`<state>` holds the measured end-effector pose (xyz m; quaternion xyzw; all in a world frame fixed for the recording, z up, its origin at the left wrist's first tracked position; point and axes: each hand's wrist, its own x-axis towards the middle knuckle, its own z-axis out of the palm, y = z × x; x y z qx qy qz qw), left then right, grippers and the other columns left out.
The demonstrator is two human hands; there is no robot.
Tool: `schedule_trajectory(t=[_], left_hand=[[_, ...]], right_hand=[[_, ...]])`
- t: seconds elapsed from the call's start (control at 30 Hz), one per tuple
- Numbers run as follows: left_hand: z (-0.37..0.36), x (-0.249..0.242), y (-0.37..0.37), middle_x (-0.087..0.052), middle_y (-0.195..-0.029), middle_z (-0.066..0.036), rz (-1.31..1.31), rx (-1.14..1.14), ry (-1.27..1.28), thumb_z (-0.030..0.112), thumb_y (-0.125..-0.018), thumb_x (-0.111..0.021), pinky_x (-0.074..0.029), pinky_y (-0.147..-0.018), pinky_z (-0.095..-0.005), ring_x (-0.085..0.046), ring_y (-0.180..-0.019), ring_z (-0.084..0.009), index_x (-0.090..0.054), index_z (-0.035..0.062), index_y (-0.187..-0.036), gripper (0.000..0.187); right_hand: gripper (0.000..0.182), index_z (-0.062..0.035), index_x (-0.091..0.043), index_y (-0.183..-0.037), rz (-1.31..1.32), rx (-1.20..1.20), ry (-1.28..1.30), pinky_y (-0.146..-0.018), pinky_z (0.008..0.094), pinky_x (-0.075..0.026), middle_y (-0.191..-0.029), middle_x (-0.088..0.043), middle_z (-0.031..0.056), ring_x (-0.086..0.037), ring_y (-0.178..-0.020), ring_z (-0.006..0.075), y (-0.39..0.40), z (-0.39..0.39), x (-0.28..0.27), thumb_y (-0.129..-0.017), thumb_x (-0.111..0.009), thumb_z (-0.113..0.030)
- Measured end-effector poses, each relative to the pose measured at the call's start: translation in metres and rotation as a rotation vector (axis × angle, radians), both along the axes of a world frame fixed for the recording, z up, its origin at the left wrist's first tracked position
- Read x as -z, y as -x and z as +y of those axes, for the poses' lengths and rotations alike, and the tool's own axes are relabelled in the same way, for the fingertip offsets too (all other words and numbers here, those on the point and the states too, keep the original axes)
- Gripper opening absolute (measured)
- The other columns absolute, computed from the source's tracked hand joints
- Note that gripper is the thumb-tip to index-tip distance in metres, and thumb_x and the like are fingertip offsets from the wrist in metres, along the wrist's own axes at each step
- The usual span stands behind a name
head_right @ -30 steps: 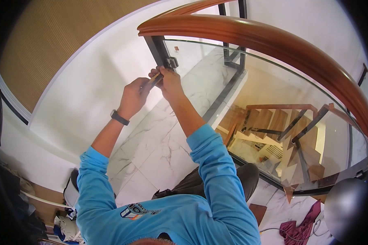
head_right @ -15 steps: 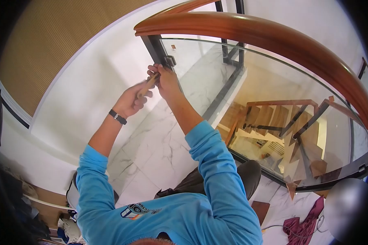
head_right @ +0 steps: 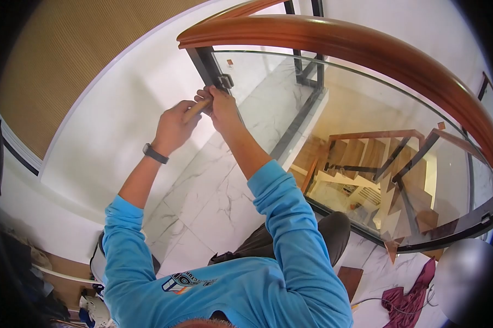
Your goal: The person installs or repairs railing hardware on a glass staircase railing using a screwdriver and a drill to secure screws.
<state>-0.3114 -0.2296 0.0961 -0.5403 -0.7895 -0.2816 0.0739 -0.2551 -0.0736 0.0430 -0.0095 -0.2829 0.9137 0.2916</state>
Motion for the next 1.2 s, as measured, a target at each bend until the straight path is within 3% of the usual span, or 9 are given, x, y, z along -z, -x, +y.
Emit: schedule_trajectory(t=[0.07,0.1,0.3,0.43,0.63,0.9,1.0,1.1,1.2], left_hand=[[0.000,0.003,-0.003,-0.069,-0.092,-0.007,0.826,0.036,-0.032,0.022,-0.095,-0.072,-0.050,-0.051,-0.0308,-0.056,-0.052,-0.0136,-0.059,0.0043,-0.128,0.040],[0.000,0.002,-0.009,-0.065,-0.087,-0.007,0.784,0.031,-0.071,0.020,-0.095,-0.072,-0.050,-0.051,-0.0324,-0.059,-0.057,-0.0142,-0.059,0.0031,-0.128,0.039],[-0.006,-0.025,0.001,-0.065,-0.083,-0.008,-1.295,0.054,-0.065,0.019,-0.095,-0.072,-0.048,-0.050,-0.0300,-0.058,-0.057,-0.0132,-0.056,-0.0020,-0.125,0.040],[-0.001,-0.003,-0.011,-0.062,-0.080,-0.003,-0.251,0.063,-0.106,0.024,-0.099,-0.069,-0.046,-0.050,-0.0243,-0.056,-0.059,-0.0092,-0.056,-0.0010,-0.124,0.038],[-0.003,-0.003,0.009,-0.055,-0.072,0.001,-0.856,0.066,-0.007,0.027,-0.101,-0.068,-0.042,-0.048,-0.0242,-0.048,-0.053,-0.0069,-0.061,0.0011,-0.116,0.031],[-0.003,0.015,0.044,-0.059,-0.078,0.000,-0.348,0.120,-0.007,0.024,-0.101,-0.058,-0.042,-0.055,-0.0285,-0.050,-0.062,-0.0107,-0.062,0.0046,-0.106,0.021],[-0.011,0.013,0.044,-0.052,-0.082,0.006,-0.294,0.084,0.054,0.023,-0.102,-0.049,-0.038,-0.055,-0.0265,-0.041,-0.063,-0.0077,-0.061,0.0083,-0.127,0.031],[-0.010,0.014,0.044,-0.052,-0.084,0.009,-0.551,0.010,0.098,0.033,-0.100,-0.056,-0.028,-0.052,-0.0198,-0.035,-0.061,-0.0032,-0.057,0.0111,-0.145,0.050],[0.001,0.018,0.062,-0.063,-0.101,0.001,-0.154,-0.065,0.111,0.040,-0.097,-0.062,-0.036,-0.061,-0.0259,-0.047,-0.075,-0.0074,-0.059,0.0084,-0.137,0.051]], right_hand=[[0.029,0.0039,-0.057,-0.120,-0.020,0.020,-0.022,-0.086,0.0404,-0.060,-0.110,-0.070,0.0165,-0.070,-0.101,0.0281,0.000,-0.003,-0.001,-0.110,-0.048,-0.022],[0.030,0.0053,-0.056,-0.120,-0.028,0.034,-0.034,-0.086,0.0416,-0.060,-0.109,-0.070,0.0172,-0.070,-0.101,0.0285,-0.001,-0.002,-0.003,-0.109,-0.050,-0.022],[0.031,0.0037,-0.057,-0.123,0.078,0.059,0.001,-0.087,0.0424,-0.058,-0.113,-0.070,0.0152,-0.069,-0.100,0.0259,0.012,-0.002,0.007,-0.110,-0.050,-0.023],[0.033,0.0033,-0.056,-0.126,0.014,0.070,-0.045,-0.089,0.0442,-0.057,-0.115,-0.070,0.0157,-0.069,-0.100,0.0266,0.016,0.000,0.008,-0.111,-0.046,-0.024],[0.032,0.0022,-0.054,-0.127,0.027,0.029,-0.026,-0.094,0.0437,-0.054,-0.119,-0.070,0.0161,-0.068,-0.112,0.0292,0.008,-0.004,0.001,-0.114,-0.039,-0.023],[0.019,-0.0114,-0.061,-0.115,0.032,0.035,-0.329,-0.095,0.0481,-0.052,-0.119,-0.069,0.0083,-0.065,-0.114,0.0231,0.024,0.007,0.028,-0.104,-0.053,-0.024],[0.034,-0.0103,-0.062,-0.128,-0.044,0.053,-0.246,-0.088,0.0459,-0.051,-0.121,-0.066,0.0068,-0.063,-0.109,0.0217,0.009,-0.007,0.071,-0.099,-0.058,-0.026],[0.035,-0.0028,-0.066,-0.123,-0.240,0.120,-0.396,-0.085,0.0354,-0.052,-0.117,-0.069,0.0101,-0.065,-0.104,0.0192,-0.128,-0.039,0.085,-0.099,-0.060,-0.028],[0.044,0.0018,-0.064,-0.125,-0.351,0.166,-0.364,-0.089,0.0326,-0.054,-0.118,-0.069,0.0120,-0.067,-0.104,0.0183,-0.269,-0.063,0.174,-0.102,-0.061,-0.036]])
